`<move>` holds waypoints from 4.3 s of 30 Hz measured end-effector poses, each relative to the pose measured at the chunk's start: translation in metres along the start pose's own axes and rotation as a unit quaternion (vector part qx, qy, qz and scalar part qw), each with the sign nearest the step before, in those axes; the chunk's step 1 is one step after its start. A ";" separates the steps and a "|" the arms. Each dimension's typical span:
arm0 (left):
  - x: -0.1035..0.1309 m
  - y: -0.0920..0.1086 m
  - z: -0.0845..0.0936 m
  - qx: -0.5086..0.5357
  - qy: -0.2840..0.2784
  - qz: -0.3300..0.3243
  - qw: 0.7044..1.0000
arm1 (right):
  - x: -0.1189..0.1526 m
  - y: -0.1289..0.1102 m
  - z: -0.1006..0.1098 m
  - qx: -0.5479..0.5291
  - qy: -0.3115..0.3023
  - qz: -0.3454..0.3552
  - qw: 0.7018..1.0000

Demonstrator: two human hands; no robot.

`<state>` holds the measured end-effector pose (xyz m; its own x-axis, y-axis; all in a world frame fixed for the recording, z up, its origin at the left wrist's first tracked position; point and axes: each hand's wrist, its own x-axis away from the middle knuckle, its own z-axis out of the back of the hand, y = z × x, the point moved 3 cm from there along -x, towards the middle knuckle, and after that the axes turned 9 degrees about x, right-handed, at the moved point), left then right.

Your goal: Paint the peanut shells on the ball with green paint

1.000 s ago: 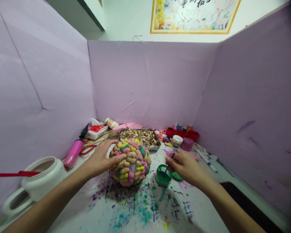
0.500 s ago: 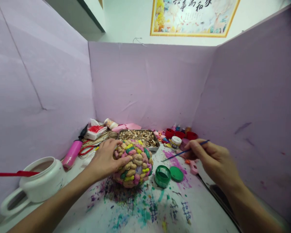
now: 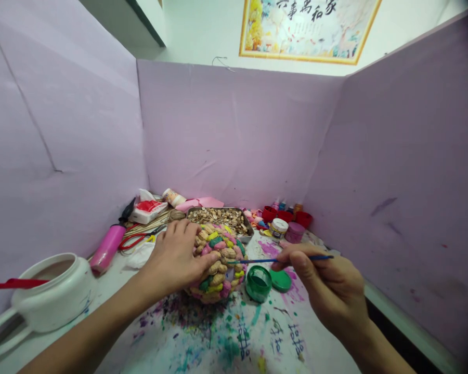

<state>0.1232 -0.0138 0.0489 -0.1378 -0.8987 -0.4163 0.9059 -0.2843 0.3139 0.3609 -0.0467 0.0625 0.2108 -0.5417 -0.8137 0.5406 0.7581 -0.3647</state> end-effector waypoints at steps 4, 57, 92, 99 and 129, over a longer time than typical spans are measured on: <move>0.001 -0.002 -0.001 0.018 0.006 0.005 1.000 | 0.000 -0.003 -0.005 0.000 -0.018 0.004 1.000; 0.000 -0.007 -0.005 0.033 -0.003 0.012 0.999 | 0.000 -0.022 -0.004 0.011 -0.079 0.172 0.982; 0.000 -0.006 -0.003 0.039 0.000 0.000 0.999 | -0.003 -0.022 0.001 0.019 -0.079 0.169 0.982; 0.001 -0.005 -0.003 0.038 -0.001 0.000 0.999 | -0.006 -0.015 0.006 0.040 -0.041 0.129 0.990; 0.006 -0.001 -0.003 0.046 0.016 0.012 0.999 | 0.000 -0.005 -0.080 0.187 0.066 0.037 0.980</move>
<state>0.1225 -0.0173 0.0433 -0.1026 -0.8951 -0.4338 0.8677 -0.2938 0.4010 0.2931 -0.0216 0.0282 0.1667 -0.4209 -0.8916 0.7936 0.5940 -0.1320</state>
